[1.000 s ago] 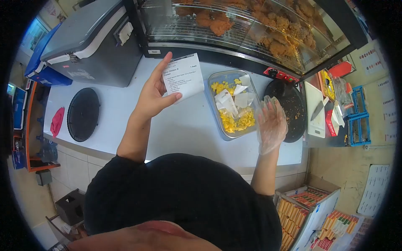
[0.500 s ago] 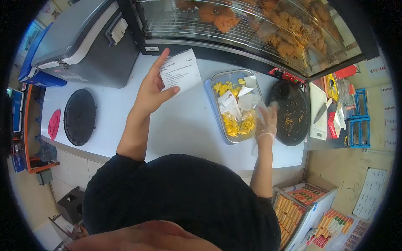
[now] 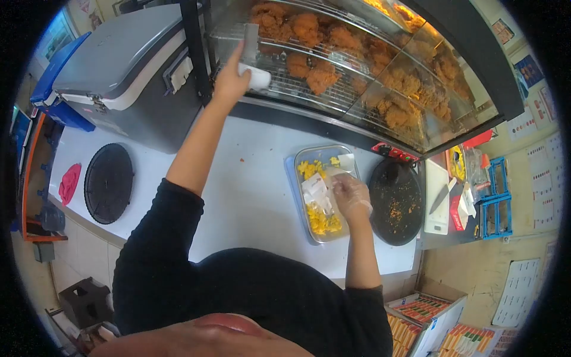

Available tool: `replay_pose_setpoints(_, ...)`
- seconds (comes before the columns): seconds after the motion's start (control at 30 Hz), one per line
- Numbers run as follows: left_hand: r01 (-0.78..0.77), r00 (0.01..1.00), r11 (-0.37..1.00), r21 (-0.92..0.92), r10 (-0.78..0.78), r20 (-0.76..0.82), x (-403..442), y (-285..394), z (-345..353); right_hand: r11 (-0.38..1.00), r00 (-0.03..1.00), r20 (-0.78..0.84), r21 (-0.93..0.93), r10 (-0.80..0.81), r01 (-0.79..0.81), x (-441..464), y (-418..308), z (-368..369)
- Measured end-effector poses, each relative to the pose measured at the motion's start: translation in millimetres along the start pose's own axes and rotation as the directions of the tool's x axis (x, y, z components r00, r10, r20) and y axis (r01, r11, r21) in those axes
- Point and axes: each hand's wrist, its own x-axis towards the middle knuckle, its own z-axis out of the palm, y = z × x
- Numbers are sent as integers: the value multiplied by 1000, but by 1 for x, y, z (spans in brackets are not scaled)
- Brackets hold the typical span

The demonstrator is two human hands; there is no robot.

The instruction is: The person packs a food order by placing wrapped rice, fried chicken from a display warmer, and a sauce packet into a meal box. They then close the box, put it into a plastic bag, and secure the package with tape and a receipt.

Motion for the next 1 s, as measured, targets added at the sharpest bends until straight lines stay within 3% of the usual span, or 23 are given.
replay_pose_setpoints(0.03,-102,987,988,-115,86,-136,7,-16,24,1000,998,64,-14,-18,19,10,-15,-5)
replay_pose_setpoints(0.07,-105,986,988,-116,89,-142,7,-11,26,999,991,130,-26,-34,38,21,-31,-10)
replay_pose_setpoints(0.13,-5,995,997,-81,-3,-99,3,1,25,936,936,33,10,-351,351,47,-61,-14)
replay_pose_setpoints(0.17,-139,978,986,-94,122,-171,6,-4,32,885,886,31,55,-464,462,60,-86,-18)
replay_pose_setpoints(0.2,-140,977,986,-89,124,-171,7,0,32,819,821,24,98,-570,566,72,-115,-21)
replay_pose_setpoints(0.27,-136,987,990,46,131,95,3,13,29,618,630,-40,159,-775,770,94,-174,-21)
replay_pose_setpoints(0.33,-369,923,922,-119,379,68,-6,8,42,462,465,23,-81,-885,883,126,-221,-7)
replay_pose_setpoints(0.37,-435,900,895,101,432,49,-6,8,59,546,559,63,-147,-827,824,136,-247,-3)
replay_pose_setpoints(0.43,-411,895,910,-54,414,165,4,-2,119,644,696,141,-286,-704,709,171,-284,9)
replay_pose_setpoints(0.5,-276,905,928,-251,339,258,-9,4,124,674,779,184,-410,-599,615,233,-302,33)
replay_pose_setpoints(0.53,-294,901,950,-108,313,300,-40,3,113,681,813,182,-463,-553,567,262,-304,46)
replay_pose_setpoints(0.57,-318,895,947,37,287,342,-72,4,100,676,813,175,-475,-555,563,282,-308,51)
replay_pose_setpoints(0.6,-112,907,979,-173,171,386,-102,5,73,694,846,123,-517,-519,501,299,-313,54)
replay_pose_setpoints(0.63,-212,923,905,-369,310,229,-131,-23,73,708,871,65,-555,-486,437,315,-318,55)
replay_pose_setpoints(0.67,-220,944,904,-366,292,154,-161,-50,68,702,868,53,-566,-493,433,332,-322,56)
replay_pose_setpoints(0.77,140,983,934,-328,-92,156,-264,-140,37,791,952,97,-536,-291,297,368,-333,63)
replay_pose_setpoints(0.83,218,976,940,-263,-210,61,-309,-168,-3,813,965,93,-522,-245,257,385,-336,68)
replay_pose_setpoints(0.93,287,958,942,-176,-284,44,-339,-184,-32,834,971,65,-501,-232,233,402,-343,73)
replay_pose_setpoints(1.0,119,987,993,-20,-116,112,-341,-184,-31,842,971,46,-489,-235,227,406,-343,76)
